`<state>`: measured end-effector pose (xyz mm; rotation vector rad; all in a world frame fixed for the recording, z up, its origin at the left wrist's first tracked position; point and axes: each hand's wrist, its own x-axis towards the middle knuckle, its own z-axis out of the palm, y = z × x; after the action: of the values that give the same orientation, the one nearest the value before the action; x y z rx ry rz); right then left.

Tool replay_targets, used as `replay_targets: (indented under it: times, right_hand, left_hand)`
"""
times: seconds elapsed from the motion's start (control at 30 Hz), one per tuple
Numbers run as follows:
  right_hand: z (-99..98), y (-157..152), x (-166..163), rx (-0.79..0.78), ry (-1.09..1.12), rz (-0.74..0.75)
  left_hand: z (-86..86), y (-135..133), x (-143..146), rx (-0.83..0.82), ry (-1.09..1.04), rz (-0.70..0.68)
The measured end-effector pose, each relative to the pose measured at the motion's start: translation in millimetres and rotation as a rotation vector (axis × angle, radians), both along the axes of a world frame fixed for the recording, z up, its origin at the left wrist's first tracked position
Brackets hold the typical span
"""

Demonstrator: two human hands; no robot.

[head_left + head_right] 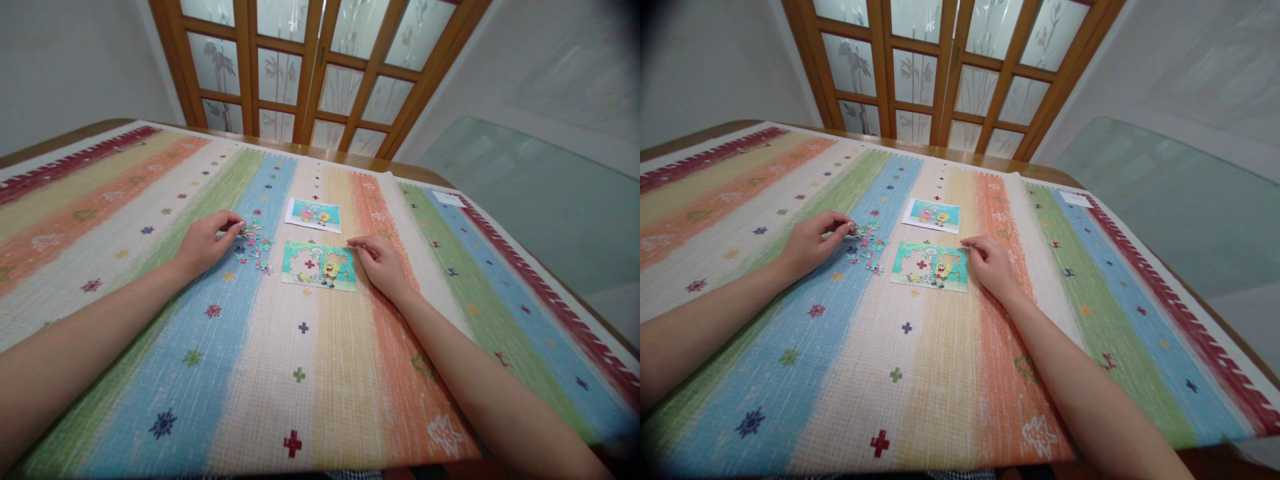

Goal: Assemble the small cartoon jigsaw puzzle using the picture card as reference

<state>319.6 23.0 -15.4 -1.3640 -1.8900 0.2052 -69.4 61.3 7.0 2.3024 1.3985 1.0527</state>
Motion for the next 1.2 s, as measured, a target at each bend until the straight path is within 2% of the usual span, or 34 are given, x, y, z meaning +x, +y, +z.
replay_targets:
  times: [0.13, 0.37, 1.03, 1.2]
  right_hand:
    - [0.3, -1.0, 0.0, 0.012, -0.022, 0.013]
    - [0.0, -0.9, 1.0, 0.012, -0.035, 0.025]
    - [2.1, -2.3, -1.0, 0.003, -0.035, 0.027]
    - [2.4, -2.5, -1.6, -0.007, -0.034, 0.022]
  left_hand:
    - [-0.1, 0.2, -0.4, -0.047, -0.017, -0.005]
    - [0.6, 1.3, -1.1, 0.029, 0.083, -0.038]
    - [-5.5, 7.6, -1.2, 0.017, 0.256, -0.183]
    - [-5.6, 9.4, -1.4, 0.033, 0.262, -0.163]
